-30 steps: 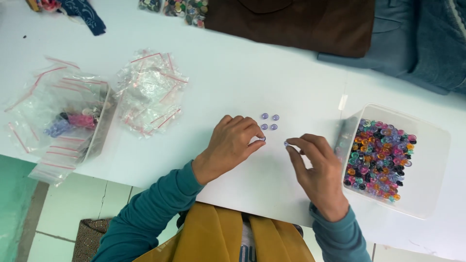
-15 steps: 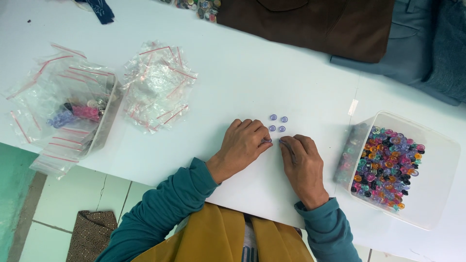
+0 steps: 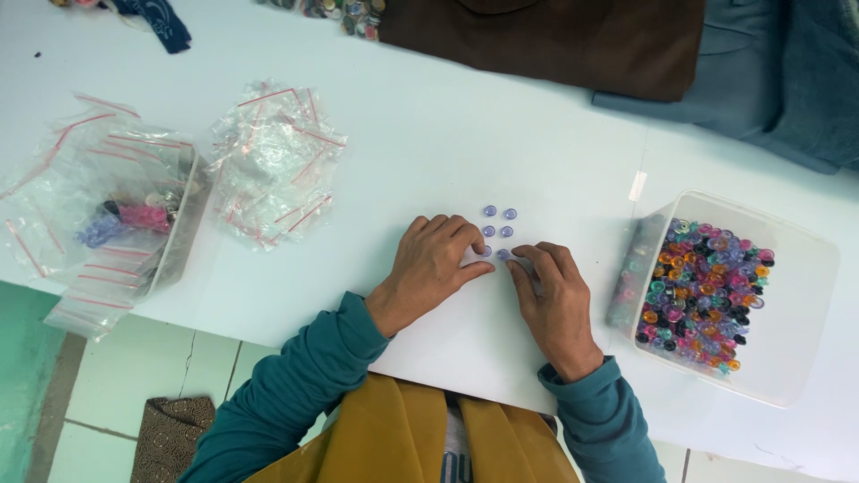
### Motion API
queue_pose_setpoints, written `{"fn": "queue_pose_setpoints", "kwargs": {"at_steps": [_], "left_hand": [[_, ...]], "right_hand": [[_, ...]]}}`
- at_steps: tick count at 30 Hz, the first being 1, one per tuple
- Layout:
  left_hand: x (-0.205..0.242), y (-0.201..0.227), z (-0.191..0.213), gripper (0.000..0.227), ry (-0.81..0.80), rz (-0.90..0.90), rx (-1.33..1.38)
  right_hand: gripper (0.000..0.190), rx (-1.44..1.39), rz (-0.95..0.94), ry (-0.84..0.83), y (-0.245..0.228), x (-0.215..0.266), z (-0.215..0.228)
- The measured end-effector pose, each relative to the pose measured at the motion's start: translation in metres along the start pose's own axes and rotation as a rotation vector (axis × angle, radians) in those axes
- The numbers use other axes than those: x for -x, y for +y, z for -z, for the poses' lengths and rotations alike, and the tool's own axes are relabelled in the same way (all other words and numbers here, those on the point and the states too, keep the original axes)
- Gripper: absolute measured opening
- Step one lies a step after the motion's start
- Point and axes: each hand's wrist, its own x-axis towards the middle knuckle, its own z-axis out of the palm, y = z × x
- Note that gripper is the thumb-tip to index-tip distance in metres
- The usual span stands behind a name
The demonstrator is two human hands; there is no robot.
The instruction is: Sorting small colorful buttons from a container and placing them into small plastic bags
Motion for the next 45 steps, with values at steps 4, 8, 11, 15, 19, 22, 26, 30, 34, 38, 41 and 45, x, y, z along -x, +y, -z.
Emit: {"fn": "queue_pose_setpoints", "kwargs": {"at_steps": [4,8,11,15,19,22,26,30,34,38,41,45], "left_hand": [[-0.005,0.014,0.012,0.028,0.011,-0.034,0.029],[-0.017,0.038,0.02,0.024,0.09,-0.121,0.053],[-0.037,0.065,0.024,0.02,0.095,-0.202,0.083],[-0.068,0.097,0.001,0.018,0.104,-0.36,0.114],[-0.11,0.131,-0.041,0.01,0.099,-0.497,0.08],[-0.143,0.15,-0.083,0.021,0.038,-0.621,0.006],[-0.173,0.162,-0.145,0.02,0.136,-0.667,-0.182],[-0.189,0.157,-0.184,0.03,0.171,-0.696,-0.218],[-0.188,0.156,-0.188,0.027,0.125,-0.7,-0.25],[-0.192,0.16,-0.183,0.025,0.088,-0.666,-0.28],[-0.188,0.162,-0.183,0.024,0.099,-0.637,-0.279],[-0.184,0.162,-0.178,0.022,0.14,-0.625,-0.27]], "right_hand": [[0.014,-0.059,-0.008,0.055,-0.003,0.003,0.011],[0.014,-0.155,0.088,0.215,-0.012,0.009,0.038],[0.015,-0.142,0.093,0.277,-0.008,0.017,0.067],[0.016,-0.084,0.054,0.342,0.008,0.03,0.12],[0.01,0.056,-0.055,0.323,0.046,0.034,0.164],[0.013,0.186,-0.143,0.253,0.102,0.027,0.176],[0.016,0.328,-0.236,0.093,0.14,0.008,0.174],[0.02,0.517,-0.241,-0.02,0.141,0.001,0.164],[0.024,0.586,-0.261,-0.077,0.141,0.003,0.16],[0.021,0.609,-0.271,-0.123,0.135,0.0,0.161],[0.021,0.616,-0.287,-0.142,0.135,0.003,0.16],[0.021,0.621,-0.279,-0.127,0.134,0.004,0.16]]}}
